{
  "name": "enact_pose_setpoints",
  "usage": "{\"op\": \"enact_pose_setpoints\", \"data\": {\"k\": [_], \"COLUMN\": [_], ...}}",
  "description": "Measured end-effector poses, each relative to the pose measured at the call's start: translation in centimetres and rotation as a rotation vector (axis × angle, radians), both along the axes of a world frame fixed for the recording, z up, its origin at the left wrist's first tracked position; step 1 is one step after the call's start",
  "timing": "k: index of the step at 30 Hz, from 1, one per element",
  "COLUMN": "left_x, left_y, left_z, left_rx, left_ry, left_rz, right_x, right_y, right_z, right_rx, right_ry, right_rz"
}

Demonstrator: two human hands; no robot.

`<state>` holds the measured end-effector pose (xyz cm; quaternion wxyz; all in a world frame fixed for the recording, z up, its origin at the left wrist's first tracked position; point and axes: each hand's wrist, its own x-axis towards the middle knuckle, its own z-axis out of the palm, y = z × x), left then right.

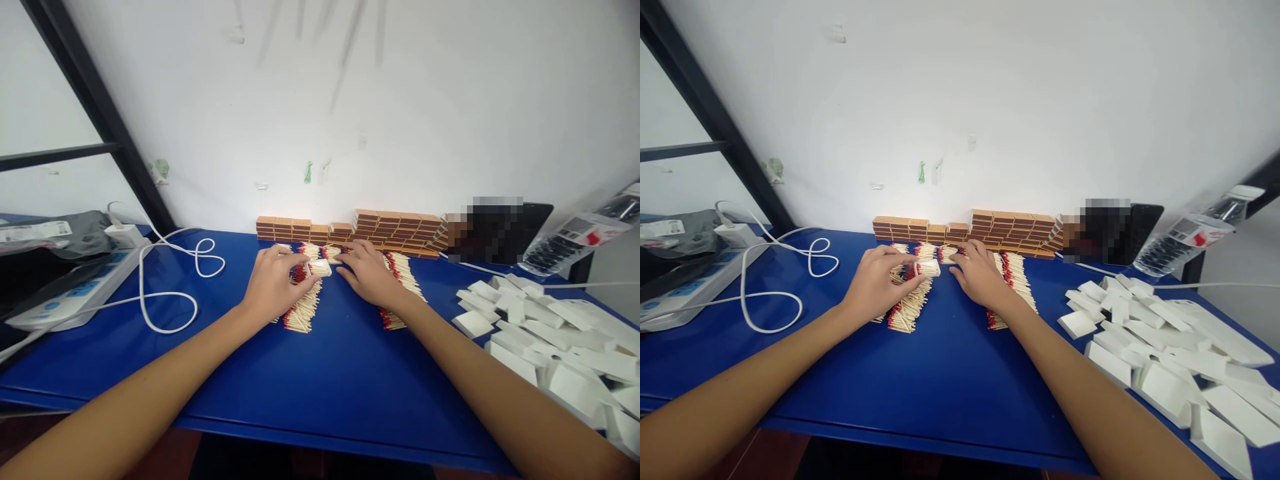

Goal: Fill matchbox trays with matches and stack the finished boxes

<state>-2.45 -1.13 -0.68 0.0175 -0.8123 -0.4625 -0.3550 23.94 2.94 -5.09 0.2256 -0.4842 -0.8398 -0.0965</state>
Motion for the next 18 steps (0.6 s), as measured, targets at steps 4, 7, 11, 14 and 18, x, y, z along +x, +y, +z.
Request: {"op": "enact_pose_setpoints", "data": {"k": [4, 7, 11, 14, 18], "left_x": [-0.1, -0.1, -0.1, -0.1, -0.2], "left_y": [0.1, 0.2, 0.2, 0.2, 0.3], "left_z": [0.0, 0.0, -0.1, 0.0, 0.0], "left_rx": [-0.003, 0.003, -0.001, -0.005, -0.016], "left_ry": [0.002, 0.001, -0.002, -0.015, -0.023], "left_rz": [-0.003, -0.003, 0.002, -0.007, -0.007], "right_x": [-0.1, -0.2, -0.3, -0.3, -0.3], "right_y": [-0.2, -0.4, -0.8, -0.9, -0.7], "right_z": [0.5, 0.9, 1.2, 1.1, 0.7], "right_rx": [0.024, 0.028, 0.006, -0.013, -0.042], "right_ry": [0.025, 0.051, 0.100, 0.134, 0.119], "right_rz": [0.052, 0.077, 0.068, 0.086, 0.093]}}
